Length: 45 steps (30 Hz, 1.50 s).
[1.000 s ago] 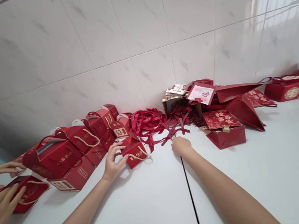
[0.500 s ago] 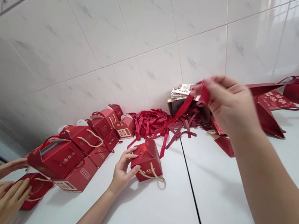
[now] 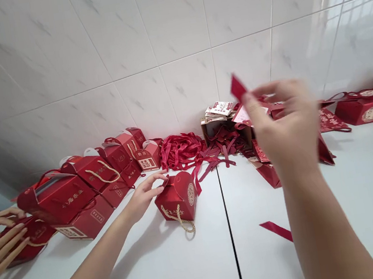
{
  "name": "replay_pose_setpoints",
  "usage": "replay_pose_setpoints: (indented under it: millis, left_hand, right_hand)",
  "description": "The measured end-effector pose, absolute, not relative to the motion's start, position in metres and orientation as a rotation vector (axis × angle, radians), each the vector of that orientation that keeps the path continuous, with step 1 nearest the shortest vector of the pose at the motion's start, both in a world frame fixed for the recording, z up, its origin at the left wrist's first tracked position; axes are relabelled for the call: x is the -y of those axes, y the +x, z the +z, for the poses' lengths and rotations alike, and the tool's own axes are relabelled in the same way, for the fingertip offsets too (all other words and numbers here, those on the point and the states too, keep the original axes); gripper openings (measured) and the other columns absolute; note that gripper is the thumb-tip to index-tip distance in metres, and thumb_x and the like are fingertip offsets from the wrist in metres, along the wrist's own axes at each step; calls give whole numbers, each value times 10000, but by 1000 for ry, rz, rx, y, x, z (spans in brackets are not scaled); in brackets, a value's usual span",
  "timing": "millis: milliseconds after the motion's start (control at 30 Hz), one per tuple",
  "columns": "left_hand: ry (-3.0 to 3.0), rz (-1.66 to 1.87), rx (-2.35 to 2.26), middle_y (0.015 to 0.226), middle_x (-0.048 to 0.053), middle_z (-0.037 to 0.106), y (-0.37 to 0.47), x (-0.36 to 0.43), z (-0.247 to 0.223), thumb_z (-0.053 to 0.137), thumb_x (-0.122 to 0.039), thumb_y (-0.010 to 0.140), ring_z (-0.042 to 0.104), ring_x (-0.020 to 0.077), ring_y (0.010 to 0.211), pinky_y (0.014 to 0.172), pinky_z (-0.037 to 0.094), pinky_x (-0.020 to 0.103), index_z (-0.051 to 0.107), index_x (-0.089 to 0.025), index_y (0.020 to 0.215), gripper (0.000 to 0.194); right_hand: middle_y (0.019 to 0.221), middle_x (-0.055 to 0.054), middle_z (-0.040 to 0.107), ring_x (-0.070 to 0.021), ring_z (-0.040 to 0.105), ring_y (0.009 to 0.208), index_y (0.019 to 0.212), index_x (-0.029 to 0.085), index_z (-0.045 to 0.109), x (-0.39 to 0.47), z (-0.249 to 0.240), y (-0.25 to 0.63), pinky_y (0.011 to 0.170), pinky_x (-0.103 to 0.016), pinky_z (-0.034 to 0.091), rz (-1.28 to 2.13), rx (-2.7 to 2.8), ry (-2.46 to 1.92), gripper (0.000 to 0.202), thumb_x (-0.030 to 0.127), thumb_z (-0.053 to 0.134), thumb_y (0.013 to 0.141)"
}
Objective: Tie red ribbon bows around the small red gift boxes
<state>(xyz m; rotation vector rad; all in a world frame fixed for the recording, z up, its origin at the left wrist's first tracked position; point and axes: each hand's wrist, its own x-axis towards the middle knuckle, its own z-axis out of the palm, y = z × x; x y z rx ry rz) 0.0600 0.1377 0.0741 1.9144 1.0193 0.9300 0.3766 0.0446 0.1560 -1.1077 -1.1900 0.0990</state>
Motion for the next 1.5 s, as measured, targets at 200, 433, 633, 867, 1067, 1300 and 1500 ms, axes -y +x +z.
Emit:
replay_pose_setpoints:
  millis: [200, 433, 633, 867, 1067, 1300, 1500]
  left_hand:
    - [2049, 956, -1178, 1315, 74, 536, 85, -132, 74, 590, -268, 759, 463, 277, 1253, 1015, 402, 423, 658, -227, 966, 221]
    - [2200, 958, -1069, 1305, 92, 528, 84, -122, 56, 564, -222, 798, 496, 257, 1211, 1056, 361, 435, 668, -221, 978, 208]
    - [2185, 952, -1089, 1289, 95, 538, 87, -117, 59, 576, -225, 786, 508, 266, 1196, 1059, 363, 438, 678, -212, 972, 212]
    - [2182, 970, -1095, 1274, 99, 547, 89, -114, 59, 579, -203, 760, 526, 268, 1175, 1048, 377, 432, 680, -201, 958, 223]
    - [2264, 981, -1120, 1237, 71, 570, 91, -104, 63, 560, -181, 760, 536, 270, 1155, 1019, 408, 425, 677, -244, 997, 272]
    - [2363, 1070, -1150, 1189, 85, 597, 93, -99, 63, 574, -186, 759, 550, 263, 1118, 985, 433, 431, 685, -225, 1019, 285]
    - [2388, 1341, -1196, 1037, 57, 660, 97, -101, 58, 592, -201, 806, 612, 210, 980, 914, 465, 367, 740, -236, 849, 158]
  right_hand:
    - [701, 9, 579, -106, 545, 641, 776, 171, 578, -83, 143, 335, 618, -238, 427, 1031, 1398, -822, 317, 467, 673, 711]
    - [537, 50, 373, -64, 302, 477, 607, 169, 504, -103, 110, 311, 450, -217, 208, 1139, 1691, -1297, 287, 402, 634, 713]
    - [530, 40, 347, -71, 265, 470, 549, 180, 440, -100, 112, 304, 437, -234, 186, 1040, 1811, -1496, 241, 319, 582, 685]
    - [493, 41, 346, -70, 278, 450, 522, 175, 450, -95, 118, 298, 427, -237, 169, 943, 1786, -1642, 192, 258, 574, 642]
    - [484, 46, 314, -72, 258, 455, 489, 181, 387, -96, 113, 293, 420, -236, 181, 900, 1836, -1628, 231, 245, 557, 633]
    - [482, 57, 240, -72, 218, 447, 493, 194, 291, -96, 108, 284, 415, -246, 149, 952, 1870, -1574, 297, 249, 543, 641]
    - [546, 26, 465, -98, 418, 506, 556, 180, 476, -95, 104, 282, 458, -229, 289, 863, 1909, -1526, 220, 294, 582, 712]
